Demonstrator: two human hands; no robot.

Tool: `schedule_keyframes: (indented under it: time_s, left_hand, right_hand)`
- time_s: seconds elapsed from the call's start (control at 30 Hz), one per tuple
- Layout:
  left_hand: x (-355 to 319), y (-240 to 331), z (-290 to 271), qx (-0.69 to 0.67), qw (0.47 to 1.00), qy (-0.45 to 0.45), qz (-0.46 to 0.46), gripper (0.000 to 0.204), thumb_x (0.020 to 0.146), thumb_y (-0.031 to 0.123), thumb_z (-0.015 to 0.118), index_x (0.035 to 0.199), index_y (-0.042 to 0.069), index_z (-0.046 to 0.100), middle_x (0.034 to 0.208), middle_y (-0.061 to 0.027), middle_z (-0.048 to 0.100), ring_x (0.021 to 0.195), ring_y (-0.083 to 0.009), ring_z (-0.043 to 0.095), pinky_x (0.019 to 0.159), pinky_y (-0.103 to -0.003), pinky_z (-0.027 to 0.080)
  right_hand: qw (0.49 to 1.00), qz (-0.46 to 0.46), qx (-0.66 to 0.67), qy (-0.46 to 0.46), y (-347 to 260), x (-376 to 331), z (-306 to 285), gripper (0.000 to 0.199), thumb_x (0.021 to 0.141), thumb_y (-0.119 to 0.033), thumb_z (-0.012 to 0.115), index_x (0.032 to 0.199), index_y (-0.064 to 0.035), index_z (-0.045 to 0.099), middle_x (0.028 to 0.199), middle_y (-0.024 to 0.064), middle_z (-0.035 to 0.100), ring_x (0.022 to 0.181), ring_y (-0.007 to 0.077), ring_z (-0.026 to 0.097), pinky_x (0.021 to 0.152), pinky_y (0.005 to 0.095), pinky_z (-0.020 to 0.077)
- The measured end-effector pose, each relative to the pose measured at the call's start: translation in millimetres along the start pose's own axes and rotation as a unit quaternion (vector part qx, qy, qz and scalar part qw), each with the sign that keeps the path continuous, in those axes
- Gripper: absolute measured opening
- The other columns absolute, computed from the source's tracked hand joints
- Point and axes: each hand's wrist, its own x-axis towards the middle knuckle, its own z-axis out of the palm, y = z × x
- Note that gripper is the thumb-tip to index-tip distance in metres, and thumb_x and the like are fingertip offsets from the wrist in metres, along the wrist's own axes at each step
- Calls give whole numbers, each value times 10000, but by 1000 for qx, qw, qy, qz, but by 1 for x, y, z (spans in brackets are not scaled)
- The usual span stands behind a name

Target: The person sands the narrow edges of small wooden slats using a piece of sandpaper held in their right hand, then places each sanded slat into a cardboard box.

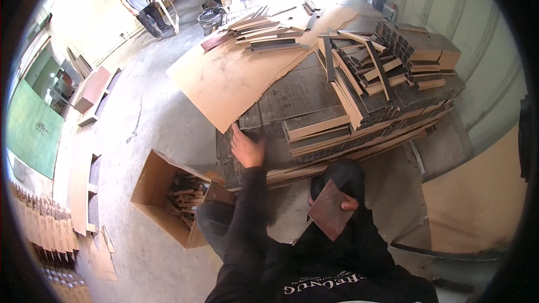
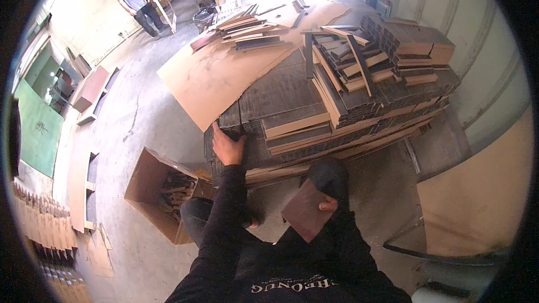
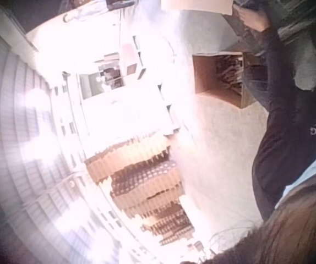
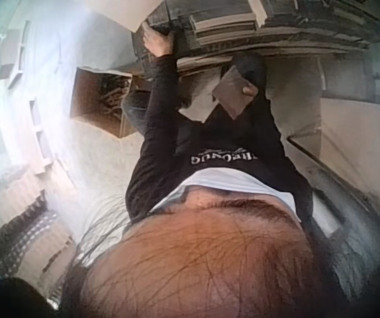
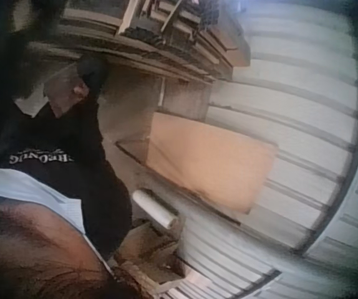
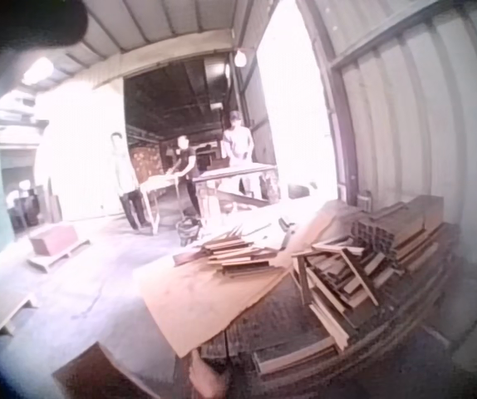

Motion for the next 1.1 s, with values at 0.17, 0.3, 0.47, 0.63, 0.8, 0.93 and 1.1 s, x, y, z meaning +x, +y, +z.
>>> schedule_keyframes:
  time_s: [0.17, 0.3, 0.47, 0.63, 0.8, 0.93, 1.1]
  left_hand:
    - [1, -2, 2, -26, 999, 24, 29, 903, 553, 259, 740, 1267, -11, 259, 1128, -190, 477, 981, -365, 454, 828, -422, 361]
    - [1, -18, 6, -9, 999, 33, 20, 902, 548, 259, 750, 1265, 1, 268, 1092, -207, 480, 953, -374, 455, 817, -427, 366]
    - [2, -3, 3, -1, 1000, 23, -5, 901, 525, 268, 769, 1245, -1, 299, 1045, -206, 482, 961, -374, 449, 808, -427, 372]
    - [2, -11, 2, -39, 998, 40, 1, 910, 504, 257, 782, 1234, -8, 309, 1048, -212, 477, 970, -374, 442, 819, -420, 368]
    - [2, -19, 9, -28, 998, 49, 10, 938, 500, 229, 786, 1256, -10, 285, 1068, -219, 472, 986, -381, 429, 846, -418, 355]
    - [-4, -11, 9, 13, 1000, 18, 19, 975, 523, 246, 774, 1290, -5, 226, 1085, -220, 469, 997, -379, 427, 845, -420, 357]
    - [-5, 8, 7, 28, 999, 13, -13, 1009, 532, 250, 755, 1314, 1, 169, 1052, -209, 485, 961, -365, 445, 822, -419, 367]
  right_hand:
    - [1000, -2, 0, 0, -1, -2, 0, 535, 800, -114, 505, 1290, -39, 305, 1266, 107, 390, 1156, 246, 392, 944, 363, 318]
    - [1000, -5, 0, -2, 3, -4, 2, 537, 799, -115, 505, 1291, -39, 304, 1268, 107, 387, 1159, 245, 389, 945, 363, 316]
    - [1000, -12, -2, 0, 2, -7, -1, 539, 799, -116, 506, 1292, -39, 302, 1271, 107, 383, 1162, 245, 385, 948, 363, 312]
    - [1000, -11, -2, 2, 3, -9, 0, 542, 799, -117, 507, 1294, -39, 301, 1274, 107, 380, 1166, 245, 380, 950, 363, 309]
    - [1000, -12, 0, 2, 2, -6, 2, 544, 798, -118, 508, 1295, -40, 299, 1276, 107, 376, 1169, 244, 376, 953, 362, 306]
    - [1000, -7, 2, 1, 4, -7, 1, 546, 798, -118, 508, 1296, -40, 298, 1279, 107, 374, 1172, 244, 373, 955, 362, 303]
    - [1000, -1, -5, -4, 2, -2, 3, 549, 797, -119, 509, 1297, -40, 296, 1282, 107, 370, 1175, 244, 368, 957, 362, 300]
